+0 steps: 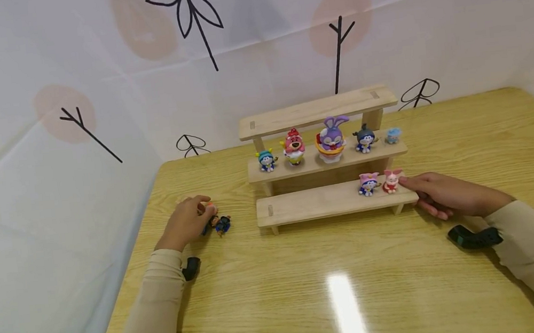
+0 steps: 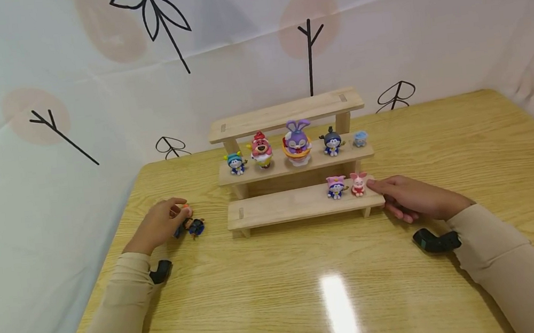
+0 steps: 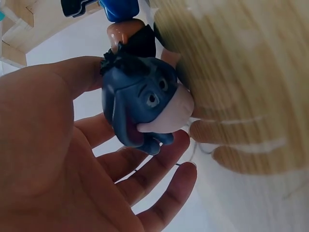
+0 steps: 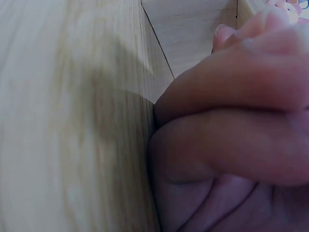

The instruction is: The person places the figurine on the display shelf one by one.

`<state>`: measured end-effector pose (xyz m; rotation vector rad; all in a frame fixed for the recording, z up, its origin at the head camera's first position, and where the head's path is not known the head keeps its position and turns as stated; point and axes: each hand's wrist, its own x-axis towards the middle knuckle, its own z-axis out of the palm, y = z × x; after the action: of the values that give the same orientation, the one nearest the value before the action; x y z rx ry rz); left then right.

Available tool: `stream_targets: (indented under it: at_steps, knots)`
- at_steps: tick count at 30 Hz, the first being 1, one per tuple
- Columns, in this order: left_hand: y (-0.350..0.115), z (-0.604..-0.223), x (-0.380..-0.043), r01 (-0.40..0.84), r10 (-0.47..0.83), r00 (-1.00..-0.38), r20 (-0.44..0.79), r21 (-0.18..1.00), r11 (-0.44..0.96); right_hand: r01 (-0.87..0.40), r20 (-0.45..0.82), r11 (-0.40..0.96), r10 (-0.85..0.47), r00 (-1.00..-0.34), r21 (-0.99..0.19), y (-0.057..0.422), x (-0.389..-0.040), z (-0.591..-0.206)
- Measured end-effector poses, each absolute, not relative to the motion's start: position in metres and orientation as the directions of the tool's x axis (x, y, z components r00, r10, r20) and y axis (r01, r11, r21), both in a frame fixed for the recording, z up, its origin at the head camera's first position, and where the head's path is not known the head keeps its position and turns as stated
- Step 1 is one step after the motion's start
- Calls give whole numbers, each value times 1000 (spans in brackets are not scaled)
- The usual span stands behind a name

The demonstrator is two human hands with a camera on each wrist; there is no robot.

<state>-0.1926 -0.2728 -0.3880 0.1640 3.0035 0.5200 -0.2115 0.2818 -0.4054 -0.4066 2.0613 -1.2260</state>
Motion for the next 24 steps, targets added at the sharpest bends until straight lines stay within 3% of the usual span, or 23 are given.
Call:
stream_targets:
  at_steps: [11, 24]
  knots:
    - [-270, -388, -192, 140, 167, -985, -45, 356, 924, 68, -401, 510, -580, -709, -858, 282, -211, -404]
    - [-267, -390, -193, 106, 137, -989, -49, 403, 909, 69, -400, 507, -580, -710, -859, 281, -211, -405]
